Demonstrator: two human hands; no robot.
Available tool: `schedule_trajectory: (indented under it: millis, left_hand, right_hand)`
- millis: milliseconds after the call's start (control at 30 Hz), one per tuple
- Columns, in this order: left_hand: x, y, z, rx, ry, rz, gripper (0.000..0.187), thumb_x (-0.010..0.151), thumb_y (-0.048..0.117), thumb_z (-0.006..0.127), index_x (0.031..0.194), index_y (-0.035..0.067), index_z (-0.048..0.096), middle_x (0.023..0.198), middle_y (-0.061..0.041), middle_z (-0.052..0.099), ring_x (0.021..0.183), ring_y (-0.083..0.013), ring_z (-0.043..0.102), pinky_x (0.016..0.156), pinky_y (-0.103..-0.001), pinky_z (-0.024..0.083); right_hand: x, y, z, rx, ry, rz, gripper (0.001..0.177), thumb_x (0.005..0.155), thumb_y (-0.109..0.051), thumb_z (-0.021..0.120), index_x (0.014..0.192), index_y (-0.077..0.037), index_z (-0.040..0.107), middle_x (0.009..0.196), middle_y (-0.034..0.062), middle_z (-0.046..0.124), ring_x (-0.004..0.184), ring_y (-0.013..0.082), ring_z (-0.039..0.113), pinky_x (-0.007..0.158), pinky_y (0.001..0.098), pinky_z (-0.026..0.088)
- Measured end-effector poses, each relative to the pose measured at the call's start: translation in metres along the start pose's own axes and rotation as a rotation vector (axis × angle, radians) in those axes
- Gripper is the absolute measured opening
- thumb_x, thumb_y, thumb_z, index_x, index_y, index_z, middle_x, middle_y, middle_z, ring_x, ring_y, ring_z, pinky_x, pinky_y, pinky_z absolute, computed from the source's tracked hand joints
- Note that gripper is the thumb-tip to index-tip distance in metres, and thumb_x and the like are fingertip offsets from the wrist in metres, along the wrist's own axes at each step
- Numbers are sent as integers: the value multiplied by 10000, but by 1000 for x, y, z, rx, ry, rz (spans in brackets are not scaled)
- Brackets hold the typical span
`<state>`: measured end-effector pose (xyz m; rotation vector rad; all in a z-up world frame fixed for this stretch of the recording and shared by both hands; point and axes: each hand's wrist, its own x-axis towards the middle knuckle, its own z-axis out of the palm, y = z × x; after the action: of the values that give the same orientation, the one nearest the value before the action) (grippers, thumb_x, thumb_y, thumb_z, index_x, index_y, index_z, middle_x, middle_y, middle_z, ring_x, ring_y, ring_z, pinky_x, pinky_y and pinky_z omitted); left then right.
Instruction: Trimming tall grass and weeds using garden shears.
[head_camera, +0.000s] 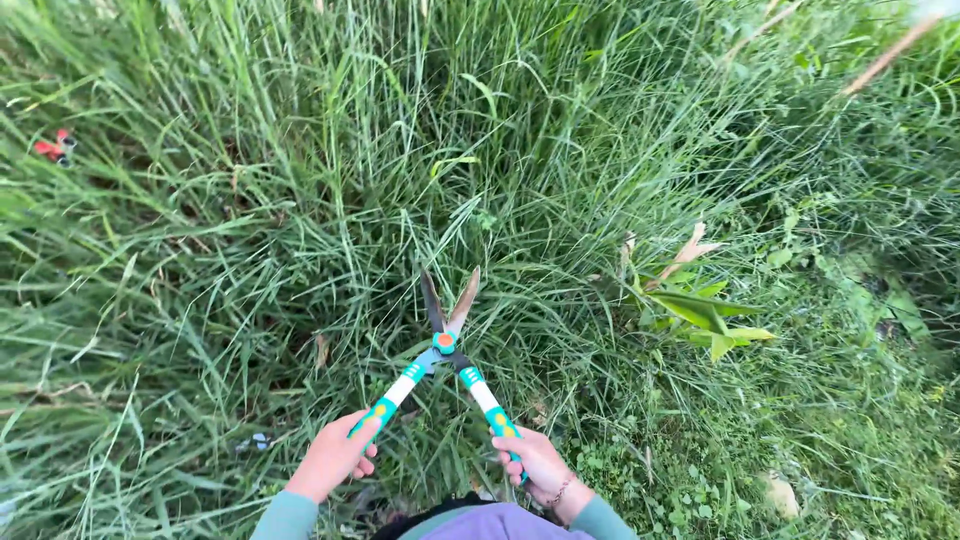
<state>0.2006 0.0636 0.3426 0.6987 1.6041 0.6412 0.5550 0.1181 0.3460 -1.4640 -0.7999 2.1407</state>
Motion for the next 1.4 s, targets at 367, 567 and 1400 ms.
schedule_trajectory:
  millis: [367,567,1400]
  left_hand:
    - [-17,-22,2,-147,-93,-221,625,906,511,594,1402,130,605,1057,-75,769,693,-134,643,584,-283,474]
    - [16,-65,9,-66,-122,-262,540,905,512,638,1210,68,678,848,-66,684,583,-120,527,498,-278,405]
    - [244,-54,105,120,-322,-340,488,953,476,647,922,-9,601,725,-60,583,530,-156,486,465,-311,362]
  right_hand:
    - [7,30,-5,54,-12,69,205,914,-137,704,1104,-79,655,702,-19,559,474,53,453,412,234,360]
    - [3,54,-13,103,9,172,142,908,-130,705,1027,-94,636,696,-40,531,501,45,437,433,228,348]
    - [131,135,-141,506,135,239,263,943,-245,708,1132,-63,688,696,-28,538,510,72,456,457,241,370]
